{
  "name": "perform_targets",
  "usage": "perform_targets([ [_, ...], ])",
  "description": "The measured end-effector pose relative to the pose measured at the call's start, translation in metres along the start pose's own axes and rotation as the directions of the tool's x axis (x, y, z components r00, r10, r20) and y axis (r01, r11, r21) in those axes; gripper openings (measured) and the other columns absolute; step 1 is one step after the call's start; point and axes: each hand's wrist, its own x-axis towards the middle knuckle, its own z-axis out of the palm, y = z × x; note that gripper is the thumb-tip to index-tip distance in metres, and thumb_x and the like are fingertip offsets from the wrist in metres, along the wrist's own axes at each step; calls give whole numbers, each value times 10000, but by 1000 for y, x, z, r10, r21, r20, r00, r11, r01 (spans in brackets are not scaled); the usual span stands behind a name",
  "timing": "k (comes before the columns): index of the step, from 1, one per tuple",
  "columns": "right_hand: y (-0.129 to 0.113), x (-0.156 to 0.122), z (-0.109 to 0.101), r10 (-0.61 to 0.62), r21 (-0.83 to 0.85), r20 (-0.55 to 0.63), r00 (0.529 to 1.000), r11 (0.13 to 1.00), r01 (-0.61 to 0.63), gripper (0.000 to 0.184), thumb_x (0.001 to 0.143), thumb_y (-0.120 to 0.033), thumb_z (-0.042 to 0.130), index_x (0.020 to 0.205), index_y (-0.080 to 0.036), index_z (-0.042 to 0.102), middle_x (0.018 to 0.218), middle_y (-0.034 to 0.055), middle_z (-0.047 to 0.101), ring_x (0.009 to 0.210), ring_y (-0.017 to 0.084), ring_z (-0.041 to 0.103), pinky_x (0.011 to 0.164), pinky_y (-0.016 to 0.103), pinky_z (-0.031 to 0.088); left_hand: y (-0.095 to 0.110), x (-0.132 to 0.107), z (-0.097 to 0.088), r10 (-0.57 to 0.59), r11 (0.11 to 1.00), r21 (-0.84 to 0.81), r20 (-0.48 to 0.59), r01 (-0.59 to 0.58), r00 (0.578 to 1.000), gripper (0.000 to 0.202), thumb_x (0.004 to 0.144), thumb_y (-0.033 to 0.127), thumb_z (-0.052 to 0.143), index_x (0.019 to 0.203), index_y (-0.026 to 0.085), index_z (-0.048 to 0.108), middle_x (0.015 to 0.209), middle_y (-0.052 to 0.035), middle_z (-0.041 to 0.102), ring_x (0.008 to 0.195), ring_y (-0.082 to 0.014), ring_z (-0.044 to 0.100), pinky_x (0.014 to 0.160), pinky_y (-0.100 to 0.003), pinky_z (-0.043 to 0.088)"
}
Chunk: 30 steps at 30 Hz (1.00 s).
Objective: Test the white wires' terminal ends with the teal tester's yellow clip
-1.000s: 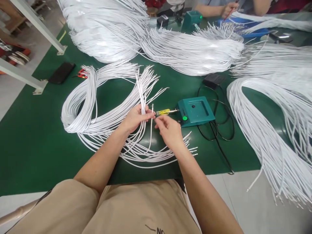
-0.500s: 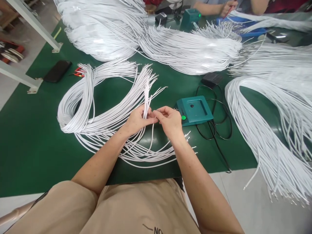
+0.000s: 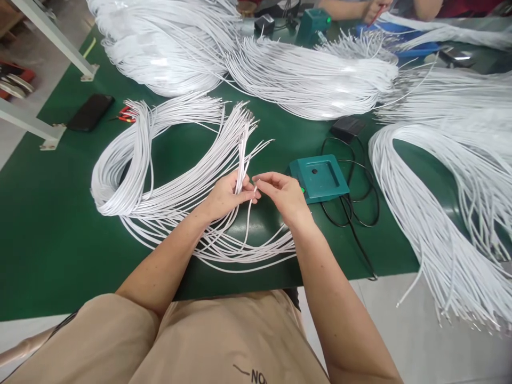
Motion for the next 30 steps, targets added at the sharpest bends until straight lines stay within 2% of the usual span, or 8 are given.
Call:
perform_targets([
  [4,-1,0,-3,76,49,-41,996,996,-74,186,646,-304,740,779,-175,750,815,26,737,769,152,631,758,295,474,-2,1,-1,1,999,-33,11,0,1000,260,738,206,711,828,172,470,779,3,662,740,-150,688,755,-320,551],
  [9,7,-1,-1,107,94,-109,988,991,-97,195,634,-325,755,756,-172,758,795,25,725,729,133,586,679,269,429,-2,1,-3,28,997,69,-38,-25,999,258,731,227,721,836,168,493,789,11,662,732,-146,689,748,-305,538],
  [16,11,-2,1,217,316,-52,975,929,-190,213,611,-305,783,766,-159,765,681,-12,649,571,60,432,603,232,395,-4,2,-3,75,979,197,-88,-56,993,279,704,278,748,818,167,520,798,-12,696,712,-167,689,726,-318,525],
  [21,14,-1,1,306,467,34,951,837,-286,273,553,-287,833,771,-143,752,670,-8,643,580,55,454,605,211,422,-5,3,-3,110,958,277,-112,-75,988,237,701,259,733,804,169,540,792,-14,699,716,-172,678,726,-317,507],
  [25,16,-1,4,362,541,80,929,767,-345,264,566,-272,818,784,-149,733,702,-4,656,590,61,488,605,209,445,-4,3,-3,162,922,375,-155,-94,975,208,692,250,724,791,175,557,791,-7,693,723,-160,639,737,-309,482],
  [27,16,-3,7,370,531,44,928,778,-336,219,580,-261,790,749,-149,709,663,-21,630,564,57,475,593,208,448,-4,2,-2,184,907,408,-168,-102,968,193,695,248,715,786,177,560,791,-5,692,732,-159,628,741,-307,473],
  [30,14,-6,11,330,410,-89,940,872,-268,133,608,-240,722,620,-158,617,522,-69,504,495,53,420,559,213,439,-5,2,-2,190,901,422,-174,-101,966,183,704,249,704,791,179,559,796,-4,695,746,-162,629,750,-310,470],
])
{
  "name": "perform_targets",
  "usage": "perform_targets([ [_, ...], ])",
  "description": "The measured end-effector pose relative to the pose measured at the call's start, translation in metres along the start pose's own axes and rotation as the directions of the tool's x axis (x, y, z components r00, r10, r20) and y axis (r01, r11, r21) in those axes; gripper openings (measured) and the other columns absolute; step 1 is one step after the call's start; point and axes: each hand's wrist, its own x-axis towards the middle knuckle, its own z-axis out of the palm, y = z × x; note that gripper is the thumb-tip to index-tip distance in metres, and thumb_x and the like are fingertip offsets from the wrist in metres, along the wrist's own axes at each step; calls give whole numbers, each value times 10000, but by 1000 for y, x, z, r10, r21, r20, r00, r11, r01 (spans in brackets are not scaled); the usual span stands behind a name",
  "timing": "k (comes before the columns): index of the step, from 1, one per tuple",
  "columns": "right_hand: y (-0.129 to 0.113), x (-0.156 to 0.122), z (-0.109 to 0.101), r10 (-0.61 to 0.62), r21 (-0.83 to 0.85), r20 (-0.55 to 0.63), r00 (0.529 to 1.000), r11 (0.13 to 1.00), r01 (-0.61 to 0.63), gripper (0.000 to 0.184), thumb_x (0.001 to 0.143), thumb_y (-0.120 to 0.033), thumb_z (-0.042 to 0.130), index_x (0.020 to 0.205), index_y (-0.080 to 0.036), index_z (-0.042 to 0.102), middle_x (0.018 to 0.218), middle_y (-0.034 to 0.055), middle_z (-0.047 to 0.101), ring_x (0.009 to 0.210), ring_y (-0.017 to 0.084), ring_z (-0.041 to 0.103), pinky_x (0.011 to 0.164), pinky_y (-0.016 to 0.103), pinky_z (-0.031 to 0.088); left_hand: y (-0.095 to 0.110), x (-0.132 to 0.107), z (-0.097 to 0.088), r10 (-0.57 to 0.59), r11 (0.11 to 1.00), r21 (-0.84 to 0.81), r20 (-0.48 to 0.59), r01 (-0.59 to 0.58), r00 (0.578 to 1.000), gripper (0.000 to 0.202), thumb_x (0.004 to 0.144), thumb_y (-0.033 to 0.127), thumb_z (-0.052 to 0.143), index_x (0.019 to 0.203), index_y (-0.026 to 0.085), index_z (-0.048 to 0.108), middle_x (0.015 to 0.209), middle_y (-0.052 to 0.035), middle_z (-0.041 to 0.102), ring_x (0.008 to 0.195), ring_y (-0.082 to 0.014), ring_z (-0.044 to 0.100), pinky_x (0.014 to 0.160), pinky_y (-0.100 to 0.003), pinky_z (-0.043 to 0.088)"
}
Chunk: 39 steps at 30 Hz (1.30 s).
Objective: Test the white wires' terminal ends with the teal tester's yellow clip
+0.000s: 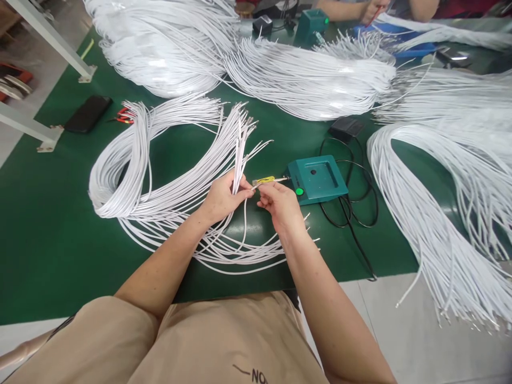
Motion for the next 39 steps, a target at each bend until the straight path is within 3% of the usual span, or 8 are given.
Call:
perform_targets([
  [11,-2,3,4,-350,-547,58,935,772,323,218,807,-408,589,775,-199,643,704,-25,637,628,120,544,662,263,442,3,1,-3,-77,982,-166,76,89,994,261,708,253,728,893,175,561,772,7,668,702,-142,650,723,-289,498],
  [14,7,3,2,-486,-736,116,866,544,403,186,868,-308,541,742,-200,624,715,-3,651,663,143,561,678,273,418,5,1,-2,-174,913,-337,188,230,967,440,700,224,743,1109,170,589,742,17,635,676,-120,622,657,-249,475],
  [18,20,7,-4,-650,-882,340,680,30,470,303,964,-238,382,768,-180,605,801,66,637,765,182,551,722,294,384,8,2,0,-326,675,-572,337,467,883,452,691,167,745,1128,120,636,728,7,604,658,-82,574,587,-201,421],
  [21,19,10,-11,-592,-826,553,586,-293,482,345,981,-216,326,772,-177,598,794,82,610,777,204,517,740,314,356,7,4,2,-389,559,-616,397,556,831,350,673,133,750,1016,90,691,731,-12,610,650,-67,561,584,-192,420],
  [23,9,11,-16,-520,-769,638,567,-395,503,339,986,-230,323,817,-175,611,817,87,612,794,215,508,746,324,343,5,5,4,-405,545,-630,379,553,832,349,668,132,754,1012,109,700,742,-13,618,653,-70,570,589,-198,434],
  [27,-19,18,-27,-464,-753,656,595,-456,475,275,968,-215,367,1091,-153,605,1042,121,650,968,254,509,837,348,326,-3,5,8,-381,650,-611,253,453,889,465,663,171,771,1115,163,665,745,18,608,664,-84,600,610,-215,472],
  [32,-38,33,-35,-267,-686,693,670,-531,498,203,882,-110,453,964,-137,637,844,105,694,866,253,548,906,369,302,-14,4,13,-296,781,-527,158,334,942,515,675,241,771,1166,161,639,842,1,634,717,-110,648,670,-243,525],
  [39,-41,36,-31,-245,-703,675,696,-499,506,184,847,-85,477,918,-130,642,811,100,691,799,226,570,940,356,297,-15,5,14,-293,832,-459,116,313,949,532,674,267,775,1174,142,645,837,-8,646,714,-125,668,757,-296,555],
])
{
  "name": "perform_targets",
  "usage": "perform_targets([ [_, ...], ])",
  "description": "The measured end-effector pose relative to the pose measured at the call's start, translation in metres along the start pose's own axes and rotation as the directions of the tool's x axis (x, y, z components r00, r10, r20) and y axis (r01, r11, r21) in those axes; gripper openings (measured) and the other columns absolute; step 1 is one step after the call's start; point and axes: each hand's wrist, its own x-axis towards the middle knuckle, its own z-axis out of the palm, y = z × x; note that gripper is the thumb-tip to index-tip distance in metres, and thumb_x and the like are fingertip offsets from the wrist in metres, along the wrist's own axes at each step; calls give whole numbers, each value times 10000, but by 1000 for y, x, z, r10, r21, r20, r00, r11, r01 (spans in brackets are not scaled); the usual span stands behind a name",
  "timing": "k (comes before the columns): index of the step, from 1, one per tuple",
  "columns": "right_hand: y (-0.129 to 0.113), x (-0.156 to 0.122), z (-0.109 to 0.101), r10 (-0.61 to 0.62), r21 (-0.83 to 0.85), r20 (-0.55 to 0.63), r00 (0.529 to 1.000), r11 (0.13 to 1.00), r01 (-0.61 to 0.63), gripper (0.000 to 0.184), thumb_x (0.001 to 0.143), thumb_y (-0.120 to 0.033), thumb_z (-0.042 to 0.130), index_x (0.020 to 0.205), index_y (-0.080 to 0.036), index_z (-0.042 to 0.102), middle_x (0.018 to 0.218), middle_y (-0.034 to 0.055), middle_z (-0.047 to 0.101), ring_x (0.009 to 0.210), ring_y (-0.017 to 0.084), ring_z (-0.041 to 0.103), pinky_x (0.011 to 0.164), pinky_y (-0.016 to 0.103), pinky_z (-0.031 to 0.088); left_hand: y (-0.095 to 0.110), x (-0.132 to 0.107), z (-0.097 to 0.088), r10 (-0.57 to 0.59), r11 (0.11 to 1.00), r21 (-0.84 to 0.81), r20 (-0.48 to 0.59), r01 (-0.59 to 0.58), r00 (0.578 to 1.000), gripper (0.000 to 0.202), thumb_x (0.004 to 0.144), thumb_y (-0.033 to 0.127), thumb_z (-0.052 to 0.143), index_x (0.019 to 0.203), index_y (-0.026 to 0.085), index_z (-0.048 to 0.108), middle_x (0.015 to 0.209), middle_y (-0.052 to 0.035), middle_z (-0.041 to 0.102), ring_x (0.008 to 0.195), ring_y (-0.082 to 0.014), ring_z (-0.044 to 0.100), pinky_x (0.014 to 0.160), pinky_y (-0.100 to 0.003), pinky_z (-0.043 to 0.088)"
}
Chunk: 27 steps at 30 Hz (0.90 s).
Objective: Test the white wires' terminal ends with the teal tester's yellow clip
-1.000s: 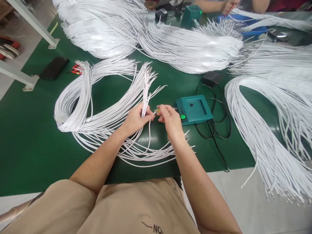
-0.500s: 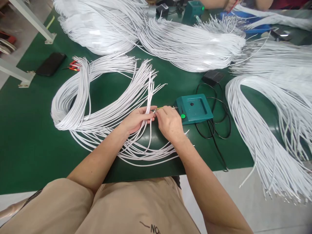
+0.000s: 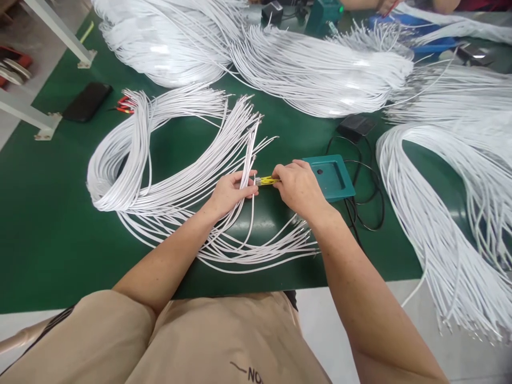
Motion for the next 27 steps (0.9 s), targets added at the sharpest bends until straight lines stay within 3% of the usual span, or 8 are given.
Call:
perform_targets([
  [7,2,5,6,31,50,-38,999,998,-30,129,779,-79,538,840,-156,623,809,83,661,774,218,511,798,352,304,0,2,3,-1,991,136,-67,11,998,537,626,253,787,1131,121,659,812,-21,673,692,-157,670,732,-318,553],
  [14,0,5,4,31,68,-30,999,997,-29,111,797,-100,541,824,-167,626,799,84,663,803,232,528,846,379,345,-6,4,1,48,949,315,-89,-17,995,493,621,307,791,1078,147,698,820,-32,699,650,-158,648,747,-332,524],
  [17,-2,-2,-2,52,53,-87,995,997,-47,129,858,-179,540,937,-167,641,963,105,682,1018,269,546,1033,463,284,-7,5,1,45,948,319,-82,-16,996,500,613,321,796,1075,156,703,829,-36,707,654,-166,653,734,-333,524],
  [21,1,-13,3,306,-36,-274,912,944,-328,357,929,-252,453,1250,-128,547,1365,191,522,1334,346,370,1111,619,117,-5,4,-1,24,950,313,-71,-1,997,516,615,315,792,1099,160,698,847,-44,713,673,-173,660,747,-341,528],
  [23,5,-16,10,371,-47,-286,884,916,-399,433,948,-276,415,1346,-117,473,1442,214,442,1378,367,314,1098,647,127,-3,3,-2,13,949,316,-62,7,998,509,627,312,784,1105,160,695,848,-41,712,674,-168,661,764,-344,527],
  [27,7,-14,11,374,-24,-236,897,920,-391,465,949,-285,409,1377,-106,447,1450,232,426,1389,372,302,1090,640,159,1,1,-5,-2,964,265,-61,18,998,491,634,301,780,1091,151,682,825,-29,691,701,-164,660,754,-325,527],
])
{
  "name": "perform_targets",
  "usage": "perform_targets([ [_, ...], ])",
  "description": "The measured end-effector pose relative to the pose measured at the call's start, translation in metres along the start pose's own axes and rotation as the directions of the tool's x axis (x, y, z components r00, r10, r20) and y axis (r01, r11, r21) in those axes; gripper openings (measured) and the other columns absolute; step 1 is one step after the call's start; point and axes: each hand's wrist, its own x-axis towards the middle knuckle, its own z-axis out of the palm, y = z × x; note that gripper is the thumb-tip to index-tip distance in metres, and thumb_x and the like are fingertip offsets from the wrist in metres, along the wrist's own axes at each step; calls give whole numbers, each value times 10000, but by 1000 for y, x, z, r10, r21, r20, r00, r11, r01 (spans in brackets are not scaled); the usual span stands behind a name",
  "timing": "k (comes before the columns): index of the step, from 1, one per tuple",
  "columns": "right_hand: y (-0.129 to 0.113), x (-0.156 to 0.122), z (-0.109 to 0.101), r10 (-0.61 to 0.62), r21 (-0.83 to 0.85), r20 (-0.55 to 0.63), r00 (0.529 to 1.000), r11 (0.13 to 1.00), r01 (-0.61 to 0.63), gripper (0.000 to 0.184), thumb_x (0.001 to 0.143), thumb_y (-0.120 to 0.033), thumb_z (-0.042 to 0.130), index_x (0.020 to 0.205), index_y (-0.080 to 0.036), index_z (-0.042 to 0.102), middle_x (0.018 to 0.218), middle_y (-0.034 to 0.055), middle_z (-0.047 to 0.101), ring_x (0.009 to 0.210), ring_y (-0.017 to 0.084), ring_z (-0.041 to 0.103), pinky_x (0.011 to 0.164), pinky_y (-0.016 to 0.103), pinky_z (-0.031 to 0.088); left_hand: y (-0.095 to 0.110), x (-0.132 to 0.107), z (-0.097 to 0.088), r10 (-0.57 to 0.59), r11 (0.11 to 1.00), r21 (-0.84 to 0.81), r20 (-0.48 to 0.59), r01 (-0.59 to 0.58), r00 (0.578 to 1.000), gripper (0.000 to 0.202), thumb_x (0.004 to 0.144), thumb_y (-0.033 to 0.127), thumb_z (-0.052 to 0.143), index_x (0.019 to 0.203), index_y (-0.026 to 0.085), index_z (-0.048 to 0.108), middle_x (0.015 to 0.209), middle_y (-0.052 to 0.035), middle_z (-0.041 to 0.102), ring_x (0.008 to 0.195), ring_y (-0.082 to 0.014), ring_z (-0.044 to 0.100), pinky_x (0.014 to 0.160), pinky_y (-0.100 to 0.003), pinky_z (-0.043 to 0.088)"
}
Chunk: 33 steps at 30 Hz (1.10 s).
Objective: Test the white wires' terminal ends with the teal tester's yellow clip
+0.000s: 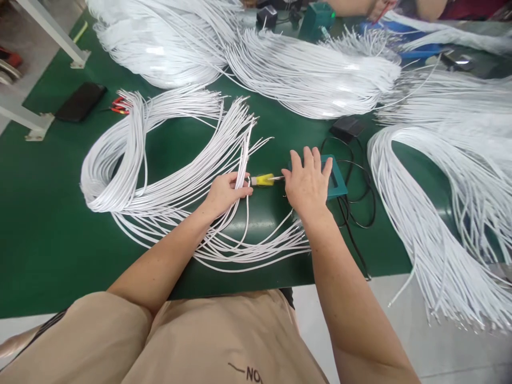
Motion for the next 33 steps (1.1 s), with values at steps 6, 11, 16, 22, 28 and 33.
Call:
perform_targets([
  [6,-41,-24,-33,-226,256,16,974,943,215,312,957,-241,396,1151,-130,615,1163,163,648,1083,264,554,947,407,371,3,-1,-5,85,980,-180,-10,-85,996,525,609,298,807,1085,163,632,976,-33,674,658,-97,603,672,-254,501],
  [11,-85,-64,-35,-655,327,155,740,741,587,288,916,-124,392,839,-152,668,804,91,687,797,213,589,858,366,384,8,-4,-4,148,969,-202,-1,-145,989,560,643,287,792,1153,187,582,963,-30,675,697,-94,596,596,-204,452],
  [16,-88,-80,-35,-460,271,419,783,886,376,192,844,-79,472,864,-128,656,713,110,687,670,215,633,690,338,413,13,-7,-6,70,960,-278,99,-39,993,418,656,281,789,1025,166,630,1014,-50,687,881,-137,653,723,-231,497],
  [22,-70,-76,-37,-288,248,488,824,951,185,216,921,-224,456,858,-196,661,711,96,697,649,224,646,560,316,335,20,-9,-9,-33,941,-327,158,84,987,299,705,296,758,949,161,652,981,-51,694,841,-114,652,682,-209,490],
  [28,-67,-100,-36,-367,321,266,892,906,277,199,921,-166,462,786,-195,605,747,41,647,698,187,578,664,333,333,19,-13,0,-3,974,-225,152,38,988,310,694,325,770,914,159,630,840,-14,665,697,-93,620,623,-202,466],
  [33,-47,-132,-26,-281,336,97,955,912,234,174,901,-132,492,777,-182,604,747,40,605,739,189,525,721,337,366,22,-24,11,37,996,68,285,-59,958,296,743,392,717,914,157,662,947,-64,701,798,-162,651,740,-280,505],
])
